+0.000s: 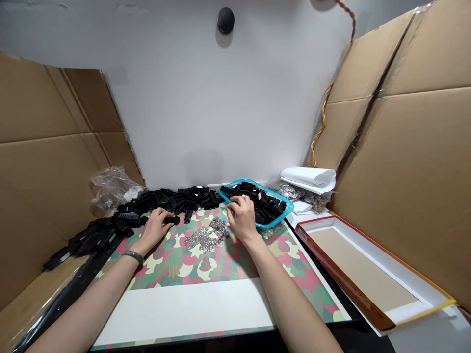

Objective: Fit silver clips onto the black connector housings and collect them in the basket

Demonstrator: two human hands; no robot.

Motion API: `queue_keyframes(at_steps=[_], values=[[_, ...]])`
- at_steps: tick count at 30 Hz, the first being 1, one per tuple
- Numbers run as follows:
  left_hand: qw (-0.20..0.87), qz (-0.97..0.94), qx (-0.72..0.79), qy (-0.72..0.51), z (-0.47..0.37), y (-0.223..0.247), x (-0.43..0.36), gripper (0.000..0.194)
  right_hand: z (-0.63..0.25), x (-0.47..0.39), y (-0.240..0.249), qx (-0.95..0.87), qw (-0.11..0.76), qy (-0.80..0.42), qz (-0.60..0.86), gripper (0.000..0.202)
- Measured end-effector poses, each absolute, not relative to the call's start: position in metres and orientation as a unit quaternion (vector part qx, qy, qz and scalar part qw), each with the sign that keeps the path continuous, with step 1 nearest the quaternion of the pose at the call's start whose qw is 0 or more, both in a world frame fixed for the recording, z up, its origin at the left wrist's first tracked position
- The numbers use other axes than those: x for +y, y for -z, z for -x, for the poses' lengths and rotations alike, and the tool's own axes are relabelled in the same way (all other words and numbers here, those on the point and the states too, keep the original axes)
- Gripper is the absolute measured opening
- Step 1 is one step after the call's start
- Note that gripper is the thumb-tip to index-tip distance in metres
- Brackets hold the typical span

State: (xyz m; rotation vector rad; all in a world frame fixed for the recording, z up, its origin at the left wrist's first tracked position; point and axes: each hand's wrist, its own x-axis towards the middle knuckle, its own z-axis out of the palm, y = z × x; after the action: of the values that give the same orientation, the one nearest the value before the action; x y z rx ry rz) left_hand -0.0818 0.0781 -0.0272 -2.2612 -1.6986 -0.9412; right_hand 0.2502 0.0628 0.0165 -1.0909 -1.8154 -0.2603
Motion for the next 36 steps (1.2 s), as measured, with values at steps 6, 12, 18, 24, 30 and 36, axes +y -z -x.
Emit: queue_keyframes(at_steps=[6,12,18,24,30,36], values=[[0.039,0.764,-0.518,0.383,0.072,0.008,0.061,0.019,-0.230,0.054,-0.006,-0.793,0.475,-0.008,0.380,0.016],[-0.003,0.779,-0.420,0.465,0.039,-0.009,0.036,0.016,-0.208,0.039,-0.002,-0.783,0.474,-0.200,0.351,0.022],[-0.146,0.766,-0.398,0.484,0.011,-0.005,0.021,0.015,-0.185,0.024,0.004,-0.722,0.462,-0.400,0.325,0.041],[-0.192,0.783,-0.374,0.459,0.008,0.001,0.020,0.022,-0.176,0.018,0.005,-0.620,0.488,-0.525,0.320,0.033],[-0.176,0.797,-0.369,0.445,0.011,-0.006,0.015,0.030,-0.177,0.018,0.001,-0.598,0.509,-0.526,0.326,0.033],[-0.437,0.684,-0.407,0.420,0.005,0.000,0.019,0.047,-0.181,0.027,0.007,-0.580,0.563,-0.482,0.339,0.015]])
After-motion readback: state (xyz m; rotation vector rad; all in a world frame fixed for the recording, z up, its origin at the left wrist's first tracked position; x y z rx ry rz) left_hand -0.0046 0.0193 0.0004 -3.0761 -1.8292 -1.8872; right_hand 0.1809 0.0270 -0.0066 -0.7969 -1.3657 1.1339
